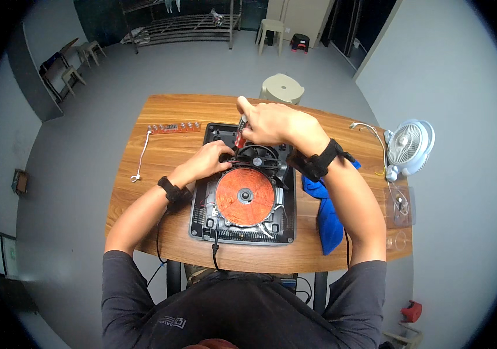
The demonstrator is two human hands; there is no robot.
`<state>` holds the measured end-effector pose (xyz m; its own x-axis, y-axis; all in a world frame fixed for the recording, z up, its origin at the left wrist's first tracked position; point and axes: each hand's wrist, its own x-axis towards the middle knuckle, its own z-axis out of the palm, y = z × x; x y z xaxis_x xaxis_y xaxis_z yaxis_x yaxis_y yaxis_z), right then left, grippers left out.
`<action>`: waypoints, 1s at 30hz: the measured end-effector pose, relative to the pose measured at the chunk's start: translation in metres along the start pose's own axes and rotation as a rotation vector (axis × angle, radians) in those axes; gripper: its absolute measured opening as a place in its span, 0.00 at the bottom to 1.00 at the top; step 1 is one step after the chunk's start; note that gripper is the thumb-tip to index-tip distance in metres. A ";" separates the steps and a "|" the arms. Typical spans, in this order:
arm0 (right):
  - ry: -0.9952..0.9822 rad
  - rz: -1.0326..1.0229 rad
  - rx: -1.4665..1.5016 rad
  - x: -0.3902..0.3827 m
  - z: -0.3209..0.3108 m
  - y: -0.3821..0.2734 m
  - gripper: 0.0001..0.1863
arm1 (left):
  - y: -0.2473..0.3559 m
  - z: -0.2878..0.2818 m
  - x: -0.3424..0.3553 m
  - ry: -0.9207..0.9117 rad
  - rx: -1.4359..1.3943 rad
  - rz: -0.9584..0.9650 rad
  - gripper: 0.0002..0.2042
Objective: The person uses a screwdriver to tighten screws on the internal components of a disassembled electronic device, then closes the casing and secures the bottom screws. The device is placed on a wooden table with tools and a cloth nearby.
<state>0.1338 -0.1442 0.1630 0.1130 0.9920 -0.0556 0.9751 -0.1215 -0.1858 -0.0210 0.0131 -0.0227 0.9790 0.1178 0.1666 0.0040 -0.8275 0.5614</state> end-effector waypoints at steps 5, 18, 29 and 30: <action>0.025 0.005 -0.020 0.004 0.008 0.000 0.27 | 0.003 0.000 0.000 0.004 -0.007 -0.015 0.16; 0.038 -0.054 -0.055 0.001 0.009 -0.006 0.23 | 0.000 0.002 -0.001 -0.003 -0.002 -0.004 0.17; 0.119 -0.060 -0.066 -0.001 0.013 0.001 0.18 | 0.001 0.001 0.000 -0.005 -0.004 0.024 0.17; 0.117 -0.105 -0.047 0.000 0.015 0.005 0.18 | 0.001 0.001 0.002 -0.005 0.001 0.032 0.17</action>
<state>0.1356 -0.1453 0.1478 0.0290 0.9966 0.0768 0.9902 -0.0182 -0.1382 -0.0192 0.0122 -0.0224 0.9796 0.0881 0.1807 -0.0276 -0.8314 0.5550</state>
